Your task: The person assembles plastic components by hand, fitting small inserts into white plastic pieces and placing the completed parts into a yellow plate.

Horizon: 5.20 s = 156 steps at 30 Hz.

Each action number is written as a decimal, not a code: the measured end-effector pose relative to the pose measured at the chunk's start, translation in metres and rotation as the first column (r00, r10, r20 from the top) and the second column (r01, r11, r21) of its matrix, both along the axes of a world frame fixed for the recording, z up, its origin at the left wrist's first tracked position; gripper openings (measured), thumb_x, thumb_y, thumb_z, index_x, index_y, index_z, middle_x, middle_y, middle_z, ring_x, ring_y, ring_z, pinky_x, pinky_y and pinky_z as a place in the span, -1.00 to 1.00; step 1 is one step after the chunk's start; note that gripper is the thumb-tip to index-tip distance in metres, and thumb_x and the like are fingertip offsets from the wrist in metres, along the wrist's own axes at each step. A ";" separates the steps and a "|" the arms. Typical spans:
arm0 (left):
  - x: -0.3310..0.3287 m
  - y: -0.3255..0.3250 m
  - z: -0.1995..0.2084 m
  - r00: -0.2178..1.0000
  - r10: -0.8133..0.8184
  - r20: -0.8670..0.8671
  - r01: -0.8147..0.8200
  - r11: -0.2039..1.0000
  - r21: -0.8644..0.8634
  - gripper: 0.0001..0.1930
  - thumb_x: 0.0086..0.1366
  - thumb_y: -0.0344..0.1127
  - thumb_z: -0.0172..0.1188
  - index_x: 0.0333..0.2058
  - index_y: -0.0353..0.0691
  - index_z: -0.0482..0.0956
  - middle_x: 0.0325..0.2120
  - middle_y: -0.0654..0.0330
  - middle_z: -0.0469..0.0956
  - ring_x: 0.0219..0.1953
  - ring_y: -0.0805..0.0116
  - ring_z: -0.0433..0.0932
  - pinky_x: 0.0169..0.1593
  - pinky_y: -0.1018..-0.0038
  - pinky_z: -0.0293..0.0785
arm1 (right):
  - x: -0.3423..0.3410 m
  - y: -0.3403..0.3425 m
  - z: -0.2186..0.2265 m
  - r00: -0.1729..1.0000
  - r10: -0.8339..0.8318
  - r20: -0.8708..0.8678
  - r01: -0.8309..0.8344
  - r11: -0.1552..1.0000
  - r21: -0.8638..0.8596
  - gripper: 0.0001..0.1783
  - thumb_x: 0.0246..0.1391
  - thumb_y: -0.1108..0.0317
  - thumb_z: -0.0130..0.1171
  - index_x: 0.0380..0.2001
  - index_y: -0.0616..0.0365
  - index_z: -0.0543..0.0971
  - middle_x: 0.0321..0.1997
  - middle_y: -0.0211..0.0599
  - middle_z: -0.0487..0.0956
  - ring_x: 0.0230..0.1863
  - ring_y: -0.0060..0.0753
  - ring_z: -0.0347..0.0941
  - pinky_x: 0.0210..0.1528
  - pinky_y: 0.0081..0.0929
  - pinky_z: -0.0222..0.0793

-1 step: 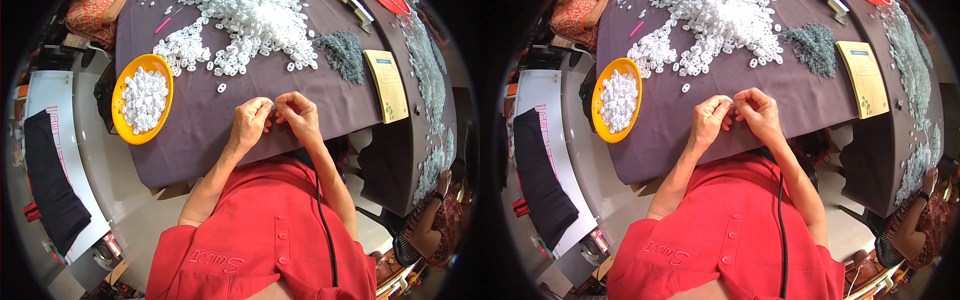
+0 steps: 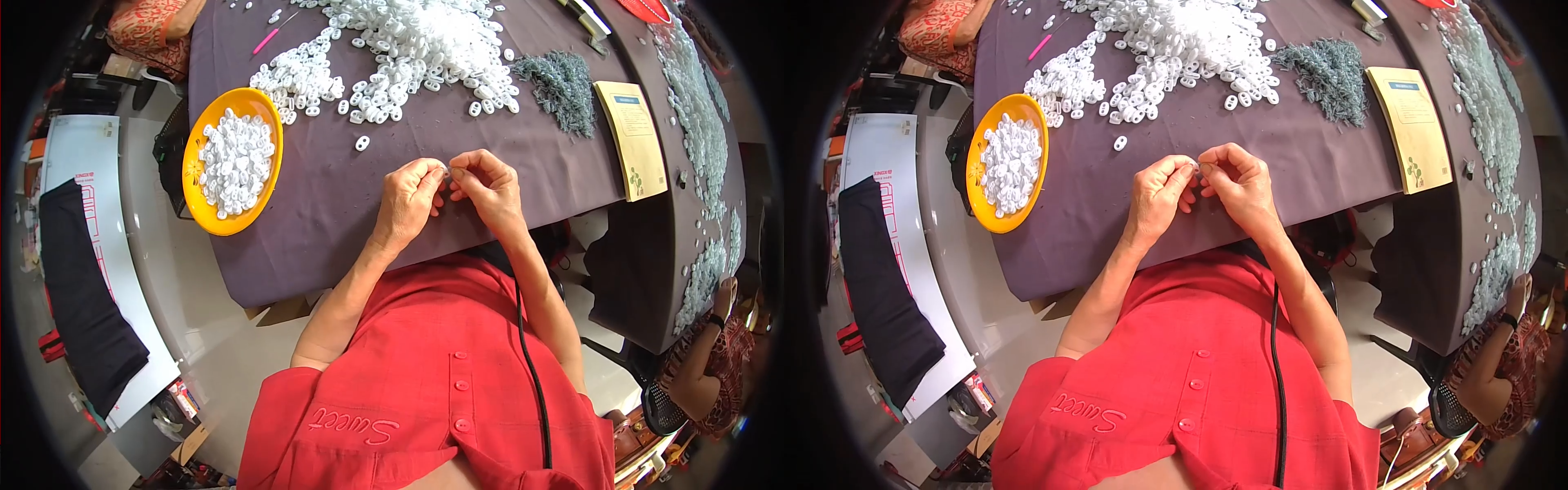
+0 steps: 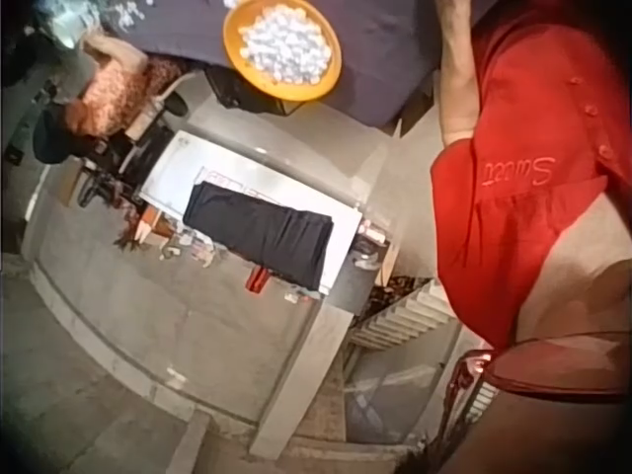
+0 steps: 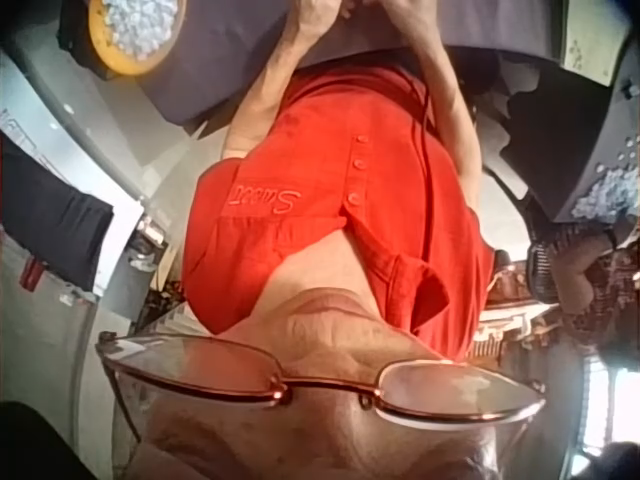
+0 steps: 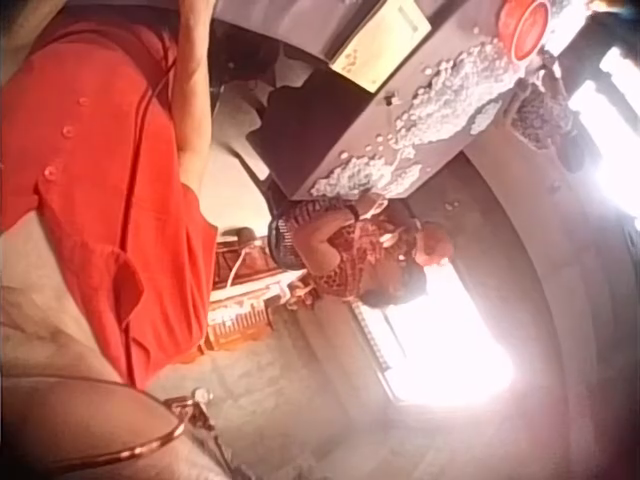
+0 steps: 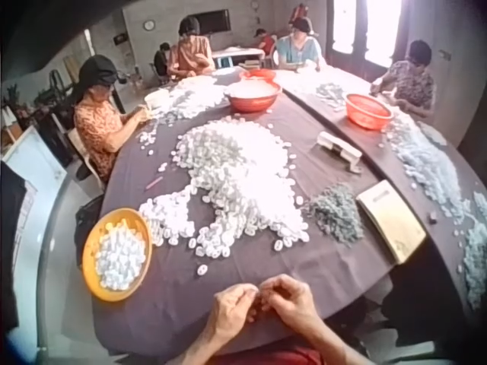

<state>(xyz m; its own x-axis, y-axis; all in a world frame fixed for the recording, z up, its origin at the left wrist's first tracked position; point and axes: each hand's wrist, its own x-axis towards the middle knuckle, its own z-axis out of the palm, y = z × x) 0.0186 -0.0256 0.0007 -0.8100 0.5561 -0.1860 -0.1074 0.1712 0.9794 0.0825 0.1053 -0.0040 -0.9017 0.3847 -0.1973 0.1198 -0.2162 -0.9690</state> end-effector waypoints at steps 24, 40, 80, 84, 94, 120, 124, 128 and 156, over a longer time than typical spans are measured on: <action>0.011 0.004 -0.012 0.911 0.184 -0.370 -0.153 0.982 0.111 -0.92 0.08 -0.57 0.15 -0.40 -0.33 0.54 -0.46 0.14 0.57 -0.49 0.40 0.56 -0.45 0.54 0.49 | -0.004 -0.009 -0.006 0.998 -0.061 -0.003 0.061 0.996 0.071 -0.91 0.01 0.51 0.06 -0.38 0.27 0.50 -0.52 -0.35 0.55 -0.45 -0.62 0.48 -0.37 -0.64 0.43; -0.004 -0.001 -0.006 0.929 0.169 0.328 -0.240 0.952 0.191 -0.84 0.11 -0.52 0.16 -0.28 -0.37 0.54 -0.48 0.19 0.57 -0.54 0.52 0.52 -0.51 0.65 0.48 | 0.001 -0.006 0.001 1.000 0.006 0.026 -0.008 0.999 0.047 -0.93 0.01 0.55 0.05 -0.39 0.27 0.49 -0.46 -0.38 0.54 -0.41 -0.62 0.50 -0.34 -0.65 0.46; -0.004 -0.003 -0.011 0.967 0.093 0.237 -0.144 0.967 0.210 -0.85 0.19 -0.52 0.10 -0.25 -0.41 0.52 -0.50 0.19 0.56 -0.49 0.50 0.55 -0.45 0.62 0.54 | -0.008 -0.008 -0.005 0.995 0.084 0.051 -0.092 0.981 0.171 -0.86 0.02 0.58 0.07 -0.29 0.27 0.46 -0.45 -0.37 0.53 -0.43 -0.64 0.47 -0.40 -0.70 0.41; -0.004 -0.026 -0.011 0.951 0.204 0.233 -0.247 0.953 0.174 -0.83 0.16 -0.54 0.12 -0.24 -0.41 0.52 -0.50 0.19 0.54 -0.51 0.50 0.53 -0.46 0.59 0.55 | -0.019 -0.011 0.011 0.980 0.153 0.124 -0.179 0.956 0.232 -0.84 0.01 0.54 0.10 -0.27 0.24 0.48 -0.44 -0.40 0.53 -0.45 -0.66 0.46 -0.44 -0.68 0.40; -0.024 -0.083 -0.007 0.777 0.425 0.465 -0.569 0.790 0.230 -0.83 0.15 -0.47 0.17 -0.26 -0.38 0.50 -0.46 0.13 0.55 -0.56 0.46 0.53 -0.48 0.54 0.56 | -0.099 -0.055 0.007 0.888 0.457 -0.057 -0.132 0.373 0.918 -0.74 -0.07 0.54 0.09 -0.24 0.11 0.52 -0.31 -0.19 0.44 -0.35 -0.10 0.45 -0.34 -0.31 0.39; -0.012 -0.010 -0.002 0.874 0.200 0.443 -0.328 0.916 0.232 -0.87 0.14 -0.50 0.15 -0.30 -0.34 0.54 -0.49 0.15 0.56 -0.57 0.50 0.52 -0.53 0.60 0.53 | -0.009 0.004 0.006 0.983 0.139 0.117 -0.143 0.990 0.023 -0.79 0.08 0.48 0.08 -0.19 0.30 0.47 -0.33 -0.33 0.52 -0.36 -0.56 0.50 -0.37 -0.64 0.49; -0.008 -0.006 -0.008 0.902 0.190 0.387 -0.291 0.931 0.220 -0.87 0.14 -0.49 0.16 -0.30 -0.34 0.54 -0.50 0.18 0.56 -0.59 0.52 0.51 -0.55 0.62 0.51 | -0.009 0.004 -0.002 0.997 0.076 -0.024 -0.077 0.997 -0.023 -0.82 0.12 0.48 0.03 -0.20 0.28 0.47 -0.30 -0.30 0.51 -0.34 -0.57 0.49 -0.37 -0.64 0.50; -0.005 -0.001 -0.006 0.931 0.192 0.311 -0.247 0.958 0.147 -0.87 0.14 -0.48 0.16 -0.31 -0.35 0.55 -0.51 0.21 0.55 -0.59 0.56 0.49 -0.58 0.65 0.48 | -0.008 0.006 0.001 0.995 0.099 -0.007 -0.099 0.995 -0.021 -0.84 0.14 0.47 -0.02 -0.22 0.27 0.46 -0.32 -0.29 0.51 -0.35 -0.56 0.50 -0.38 -0.63 0.50; -0.002 0.002 -0.005 0.968 0.196 0.159 -0.205 0.978 0.040 -0.85 0.16 -0.46 0.15 -0.29 -0.39 0.55 -0.54 0.22 0.56 -0.58 0.58 0.50 -0.56 0.65 0.48 | -0.008 -0.005 0.005 0.998 0.057 0.033 -0.062 0.982 0.177 -0.80 0.09 0.48 0.07 -0.19 0.27 0.50 -0.44 -0.42 0.49 -0.45 -0.67 0.45 -0.45 -0.71 0.45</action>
<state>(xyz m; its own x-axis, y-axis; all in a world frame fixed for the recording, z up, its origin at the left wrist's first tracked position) 0.0169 -0.0233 -0.0041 -0.8702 0.3984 -0.2898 -0.2832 0.0769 0.9560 0.0743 0.1001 0.0010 -0.9194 0.3613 -0.1554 0.1541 -0.0327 -0.9875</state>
